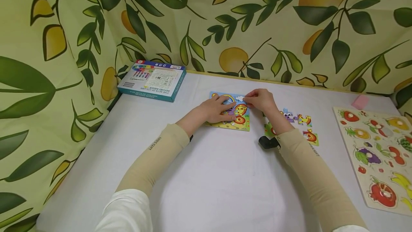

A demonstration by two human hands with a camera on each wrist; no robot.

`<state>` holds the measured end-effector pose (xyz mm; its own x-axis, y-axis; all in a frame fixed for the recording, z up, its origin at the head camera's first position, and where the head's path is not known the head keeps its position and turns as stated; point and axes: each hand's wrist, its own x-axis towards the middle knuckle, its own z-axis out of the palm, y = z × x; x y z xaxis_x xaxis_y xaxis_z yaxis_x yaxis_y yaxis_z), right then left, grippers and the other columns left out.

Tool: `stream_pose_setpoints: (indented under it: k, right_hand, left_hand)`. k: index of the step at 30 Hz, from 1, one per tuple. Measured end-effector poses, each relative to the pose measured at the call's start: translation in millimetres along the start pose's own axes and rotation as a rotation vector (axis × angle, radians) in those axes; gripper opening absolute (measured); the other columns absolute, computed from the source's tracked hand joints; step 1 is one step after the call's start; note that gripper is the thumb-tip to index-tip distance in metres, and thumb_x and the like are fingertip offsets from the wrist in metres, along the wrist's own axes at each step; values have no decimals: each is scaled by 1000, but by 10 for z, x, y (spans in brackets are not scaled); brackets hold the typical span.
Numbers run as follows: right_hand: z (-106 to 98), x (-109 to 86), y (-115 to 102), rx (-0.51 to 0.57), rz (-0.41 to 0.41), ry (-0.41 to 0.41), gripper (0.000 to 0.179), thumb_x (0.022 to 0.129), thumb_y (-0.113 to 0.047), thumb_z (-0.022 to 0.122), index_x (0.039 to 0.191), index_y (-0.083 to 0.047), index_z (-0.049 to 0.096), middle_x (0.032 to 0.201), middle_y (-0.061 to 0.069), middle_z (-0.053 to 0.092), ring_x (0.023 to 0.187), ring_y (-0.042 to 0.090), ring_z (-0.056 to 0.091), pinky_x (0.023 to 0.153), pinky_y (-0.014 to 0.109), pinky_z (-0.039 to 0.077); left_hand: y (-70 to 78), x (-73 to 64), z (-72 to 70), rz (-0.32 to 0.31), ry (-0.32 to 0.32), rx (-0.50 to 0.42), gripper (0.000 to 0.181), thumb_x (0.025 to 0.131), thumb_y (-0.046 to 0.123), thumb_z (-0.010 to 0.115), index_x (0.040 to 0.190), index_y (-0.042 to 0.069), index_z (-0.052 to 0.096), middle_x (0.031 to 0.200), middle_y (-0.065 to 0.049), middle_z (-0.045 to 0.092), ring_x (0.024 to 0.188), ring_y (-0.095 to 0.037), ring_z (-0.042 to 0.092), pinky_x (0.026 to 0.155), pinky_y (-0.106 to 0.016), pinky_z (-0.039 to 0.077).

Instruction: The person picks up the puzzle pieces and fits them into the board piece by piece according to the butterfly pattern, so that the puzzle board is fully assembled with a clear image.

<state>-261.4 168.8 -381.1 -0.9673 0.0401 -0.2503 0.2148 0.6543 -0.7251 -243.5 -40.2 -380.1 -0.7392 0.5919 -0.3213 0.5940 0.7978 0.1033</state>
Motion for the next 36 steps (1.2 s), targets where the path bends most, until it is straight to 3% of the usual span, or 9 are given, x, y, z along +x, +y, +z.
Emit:
stream_pose_setpoints:
  k: [15, 25, 36]
  right_hand:
    - [0, 17, -21, -11, 28, -29, 30, 94, -23, 67, 112, 0, 64, 96, 11, 61, 70, 12, 58, 63, 18, 46]
    - [33, 40, -27, -68, -20, -34, 35, 91, -30, 70, 107, 0, 63, 88, 8, 59, 65, 9, 57, 63, 21, 45]
    - [31, 98, -88, -118, 26, -80, 36, 91, -32, 70, 108, -3, 59, 93, 9, 55, 61, 8, 55, 61, 22, 44]
  left_hand:
    - [23, -14, -19, -9, -5, 32, 73, 94, 71, 31, 156, 36, 17, 161, -3, 15, 145, -28, 15, 114, -44, 26]
    - [10, -17, -8, 6, 5, 100, 73, 94, 71, 29, 156, 35, 16, 160, -3, 17, 142, -28, 19, 113, -41, 26]
    - [18, -12, 0, 4, 6, 111, 73, 94, 71, 29, 156, 35, 16, 160, -3, 17, 142, -28, 19, 113, -41, 28]
